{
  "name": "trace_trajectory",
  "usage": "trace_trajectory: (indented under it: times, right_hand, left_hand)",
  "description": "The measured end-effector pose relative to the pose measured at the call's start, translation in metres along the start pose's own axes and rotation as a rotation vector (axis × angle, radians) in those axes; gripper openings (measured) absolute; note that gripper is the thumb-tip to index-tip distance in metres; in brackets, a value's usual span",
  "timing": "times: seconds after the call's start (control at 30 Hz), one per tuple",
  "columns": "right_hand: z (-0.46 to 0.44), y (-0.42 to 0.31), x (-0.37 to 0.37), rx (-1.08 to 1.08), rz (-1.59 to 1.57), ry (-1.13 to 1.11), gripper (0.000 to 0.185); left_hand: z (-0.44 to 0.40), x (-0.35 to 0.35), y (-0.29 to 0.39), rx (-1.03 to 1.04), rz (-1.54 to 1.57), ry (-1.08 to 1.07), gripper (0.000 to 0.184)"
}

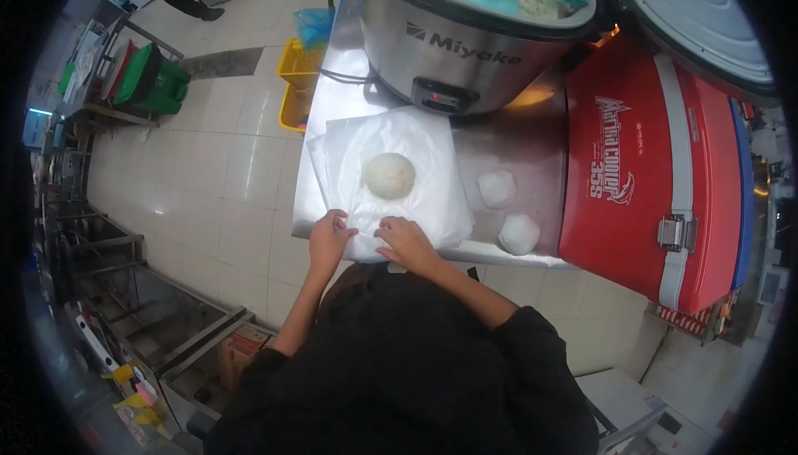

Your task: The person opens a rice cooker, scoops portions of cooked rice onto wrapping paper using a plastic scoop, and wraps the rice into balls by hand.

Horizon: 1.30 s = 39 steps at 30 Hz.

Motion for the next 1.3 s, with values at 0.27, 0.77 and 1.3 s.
trace_trajectory:
  times: [0.27,0.77,1.3]
  right_hand:
    - [-0.004,0.013,0.011,0.096,-0.062,-0.004,0.021]
    - [0.004,-0.009,-0.024,-0.195,0.435,0.198,0.022]
    - [0.068,0.051,-0.071,0.139,0.103,0.043,0.013]
  left_hand:
    - [0.003,-0.004,-0.003,0.141,0.191,0.079,0.021]
    - [0.018,0.022,0.020,0.714,-0.309,0.309,0.023]
    - [0.016,-0.045,0.011,0.842,-0.057,-0.057,0.016]
Point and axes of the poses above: each hand's wrist, its own z-axis away from the middle knuckle, its own x-axis out of the palm, y = z × x, the point moved 6 cm from there along -z, towards the middle knuckle
